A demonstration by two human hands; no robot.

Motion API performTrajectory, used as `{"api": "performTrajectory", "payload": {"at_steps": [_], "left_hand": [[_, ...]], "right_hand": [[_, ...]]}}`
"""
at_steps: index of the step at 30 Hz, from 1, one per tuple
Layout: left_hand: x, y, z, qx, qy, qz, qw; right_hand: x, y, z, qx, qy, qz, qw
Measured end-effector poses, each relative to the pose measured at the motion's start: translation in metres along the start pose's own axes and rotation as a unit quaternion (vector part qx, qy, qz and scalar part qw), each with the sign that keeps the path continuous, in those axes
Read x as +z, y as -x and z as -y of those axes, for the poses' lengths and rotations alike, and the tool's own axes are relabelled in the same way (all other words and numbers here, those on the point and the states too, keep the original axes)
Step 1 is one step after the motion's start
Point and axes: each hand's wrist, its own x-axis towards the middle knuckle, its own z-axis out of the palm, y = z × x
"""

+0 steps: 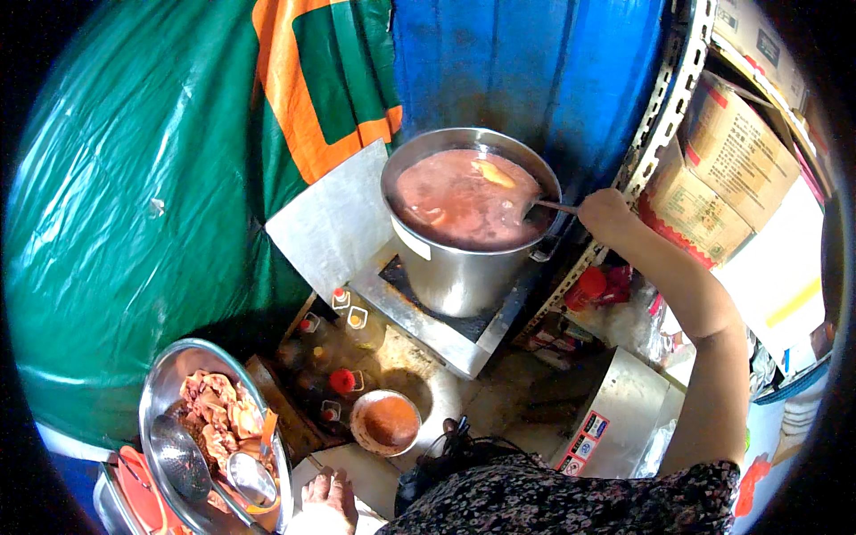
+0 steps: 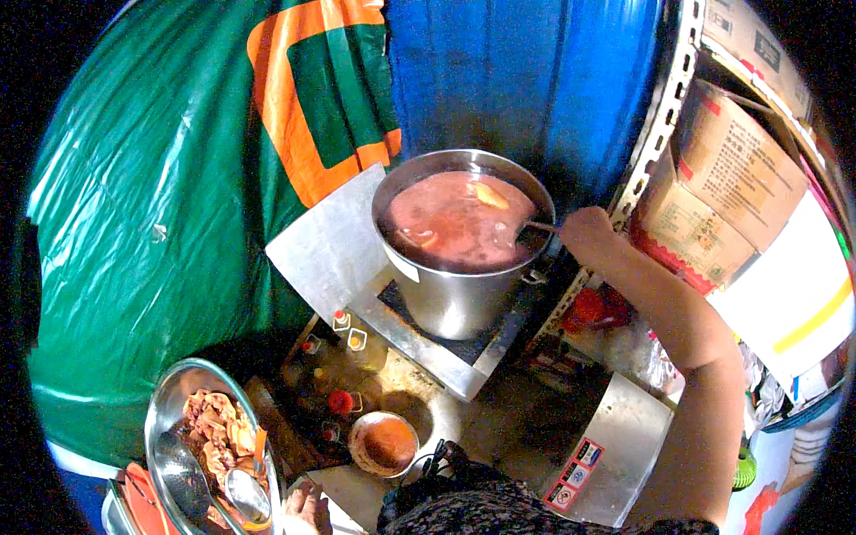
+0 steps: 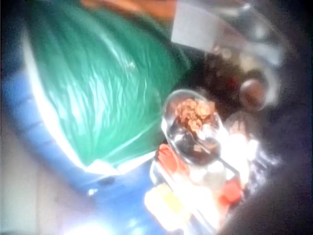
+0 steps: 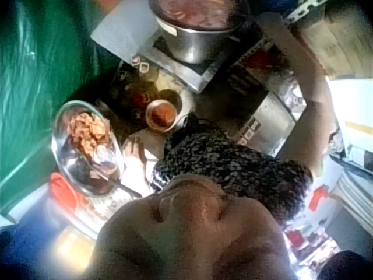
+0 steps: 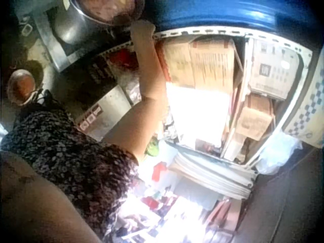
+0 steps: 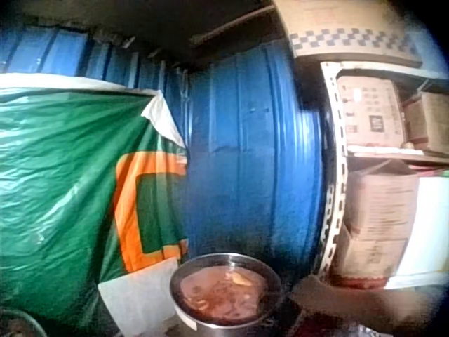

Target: The person uses a ladle to stir a large pot of simmering meat and broth, periodically transferring small amounts of liquid to a separate bowl and adding more pieces of meat to the pot.

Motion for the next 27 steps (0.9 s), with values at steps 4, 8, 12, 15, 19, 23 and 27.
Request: {"api": "performTrajectory", "payload": {"at_steps": [4, 8, 12, 15, 19, 23, 27], "left_hand": [[-0.011, -0.002, -0.008, 0.005, 0.019, -0.013, 1.0], [-0.001, -0.004, -0.008, 0.02, -0.01, -0.036, 0.999], [-0.002, -0.015, -0.009, 0.025, 0.0, -0.024, 0.999], [0.006, -0.018, -0.003, 0.006, -0.003, 0.027, 1.0], [0.011, -0.021, -0.001, -0.01, -0.011, 0.071, 0.997], [0.012, -0.02, 0.0, -0.011, -0.002, 0.06, 0.998], [0.012, -0.018, 0.003, -0.003, -0.008, 0.015, 1.0]], "right_hand": [[0.036, -0.04, 0.004, 0.05, 0.005, -0.05, 0.997], [0.05, -0.068, -0.001, 0.116, -0.007, -0.164, 0.98], [0.022, -0.06, -0.007, 0.153, -0.064, -0.173, 0.971], [0.018, -0.045, -0.019, 0.121, -0.032, -0.119, 0.985], [0.019, -0.027, -0.021, 0.107, -0.004, -0.066, 0.992], [0.044, -0.038, -0.012, 0.073, 0.019, -0.067, 0.995], [0.078, -0.073, 0.003, 0.12, 0.015, -0.07, 0.99]]}}
